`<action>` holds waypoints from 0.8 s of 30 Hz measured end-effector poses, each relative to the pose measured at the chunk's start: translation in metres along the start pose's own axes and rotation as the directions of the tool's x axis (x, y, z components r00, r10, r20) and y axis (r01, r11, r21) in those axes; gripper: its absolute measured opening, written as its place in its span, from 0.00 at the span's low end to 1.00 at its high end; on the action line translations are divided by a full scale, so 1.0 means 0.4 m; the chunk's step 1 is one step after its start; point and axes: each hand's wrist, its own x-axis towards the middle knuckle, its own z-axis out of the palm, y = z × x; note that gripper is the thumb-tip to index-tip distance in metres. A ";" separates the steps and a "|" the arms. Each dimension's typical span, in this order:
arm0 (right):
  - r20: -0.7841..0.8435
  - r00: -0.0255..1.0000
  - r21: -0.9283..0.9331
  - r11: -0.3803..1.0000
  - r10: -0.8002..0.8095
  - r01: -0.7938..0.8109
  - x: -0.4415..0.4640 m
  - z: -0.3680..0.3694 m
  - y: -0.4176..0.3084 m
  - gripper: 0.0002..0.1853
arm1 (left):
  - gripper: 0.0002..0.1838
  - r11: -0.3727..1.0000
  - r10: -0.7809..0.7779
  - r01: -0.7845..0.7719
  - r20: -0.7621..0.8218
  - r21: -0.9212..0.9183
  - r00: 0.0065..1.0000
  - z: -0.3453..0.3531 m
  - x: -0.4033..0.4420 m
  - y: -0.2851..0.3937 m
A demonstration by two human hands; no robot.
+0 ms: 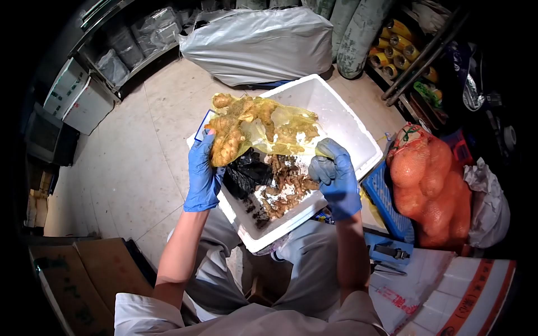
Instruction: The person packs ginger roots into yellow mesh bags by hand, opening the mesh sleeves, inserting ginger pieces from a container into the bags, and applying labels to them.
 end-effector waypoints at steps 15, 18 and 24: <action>0.037 0.909 0.000 0.909 0.416 -0.416 0.003 0.094 0.131 0.32 | 0.13 0.990 0.139 -0.138 -0.181 0.022 0.974 0.005 -0.009 -0.041; -0.015 0.957 -0.203 0.936 0.290 -0.287 0.012 0.171 0.126 0.26 | 0.17 0.981 0.190 -0.180 -0.167 0.075 0.967 -0.001 -0.009 -0.059; -0.274 0.961 -0.426 0.891 0.039 -0.158 0.038 0.201 0.160 0.10 | 0.16 0.958 0.244 -0.209 -0.176 0.196 0.954 0.022 -0.026 -0.075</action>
